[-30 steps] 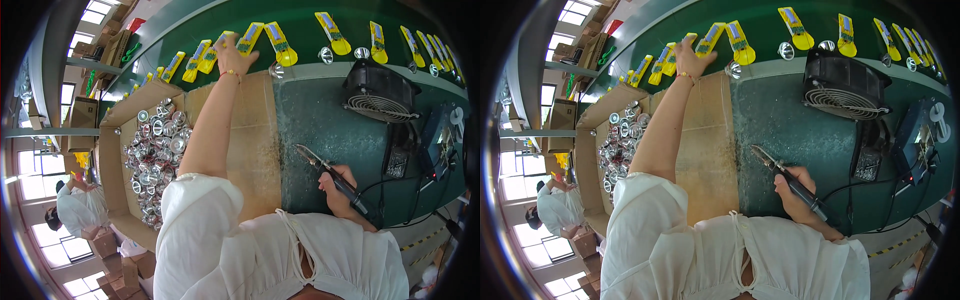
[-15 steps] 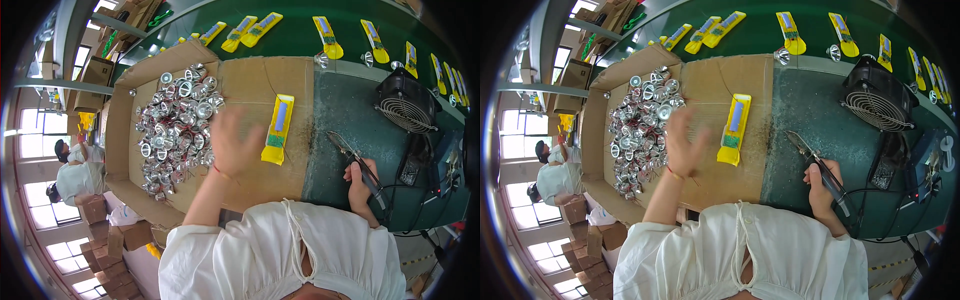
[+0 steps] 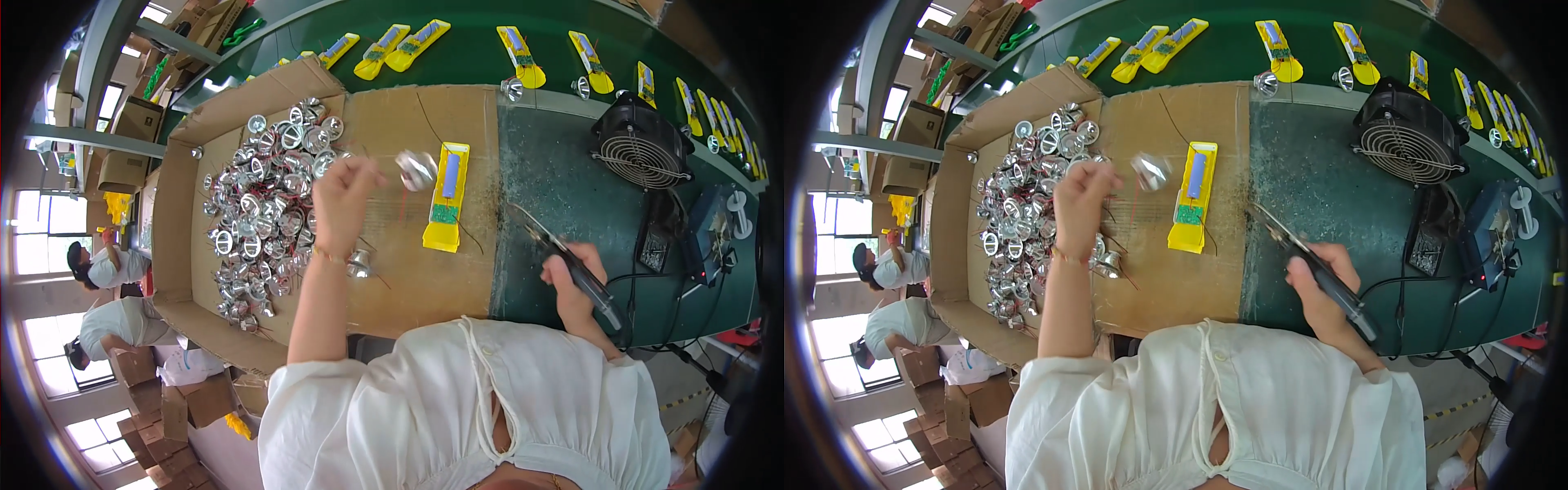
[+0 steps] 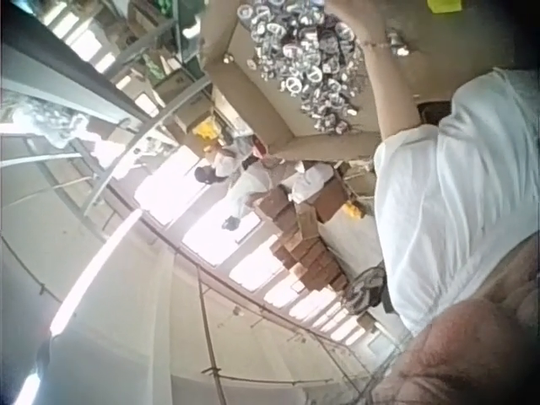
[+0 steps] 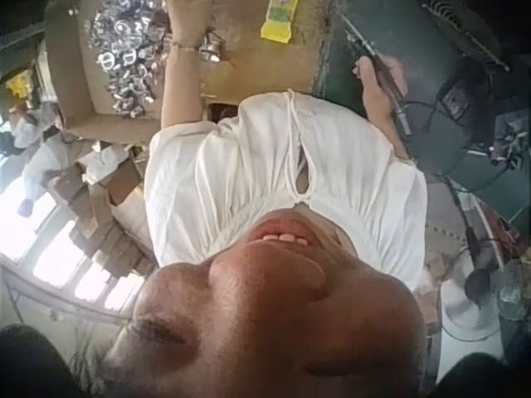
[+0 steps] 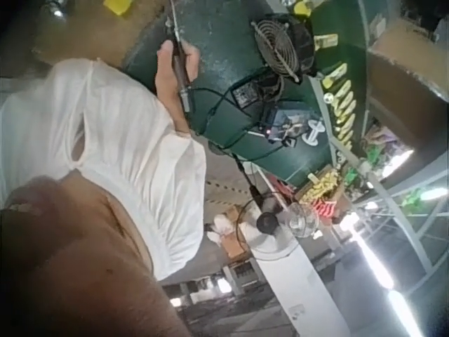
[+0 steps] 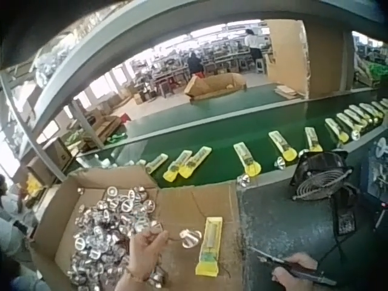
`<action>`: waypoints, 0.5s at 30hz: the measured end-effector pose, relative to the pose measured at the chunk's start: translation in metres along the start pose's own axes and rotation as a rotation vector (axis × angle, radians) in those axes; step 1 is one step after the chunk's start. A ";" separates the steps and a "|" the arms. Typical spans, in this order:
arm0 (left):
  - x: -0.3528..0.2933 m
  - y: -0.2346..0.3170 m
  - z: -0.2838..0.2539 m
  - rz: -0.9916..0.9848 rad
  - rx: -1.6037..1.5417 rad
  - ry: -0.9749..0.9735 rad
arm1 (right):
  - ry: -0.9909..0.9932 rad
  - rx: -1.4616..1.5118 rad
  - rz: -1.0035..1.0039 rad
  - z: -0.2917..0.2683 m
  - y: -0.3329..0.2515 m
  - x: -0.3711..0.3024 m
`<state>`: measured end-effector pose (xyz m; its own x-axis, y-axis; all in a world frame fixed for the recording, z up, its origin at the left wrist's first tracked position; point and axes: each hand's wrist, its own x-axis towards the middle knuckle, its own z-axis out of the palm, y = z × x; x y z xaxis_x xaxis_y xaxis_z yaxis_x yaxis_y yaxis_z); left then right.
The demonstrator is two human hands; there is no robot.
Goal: Soldering and assembling LED flashlight components on a production line.
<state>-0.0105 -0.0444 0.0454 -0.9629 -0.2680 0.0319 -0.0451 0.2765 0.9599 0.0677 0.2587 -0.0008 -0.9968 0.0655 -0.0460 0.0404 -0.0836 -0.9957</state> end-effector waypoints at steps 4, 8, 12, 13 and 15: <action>-0.053 -0.003 0.010 -0.167 0.058 -0.109 | -0.088 0.026 -0.197 0.036 -0.009 0.015; -0.067 -0.032 0.016 -0.154 0.068 -0.135 | -0.215 -0.067 -0.138 0.051 -0.010 0.015; -0.060 -0.020 0.029 -0.300 0.183 -0.180 | -0.152 -0.231 -0.118 0.053 -0.002 0.015; -0.060 -0.022 0.030 -0.303 0.184 -0.181 | -0.144 -0.204 -0.070 0.052 -0.001 0.015; -0.059 -0.024 0.030 -0.249 0.311 -0.214 | -0.146 -0.196 -0.086 0.051 0.001 0.014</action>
<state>0.0397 -0.0073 0.0119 -0.9444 -0.1735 -0.2794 -0.3289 0.5008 0.8006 0.0506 0.2090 0.0020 -0.9960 -0.0812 0.0379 -0.0469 0.1117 -0.9926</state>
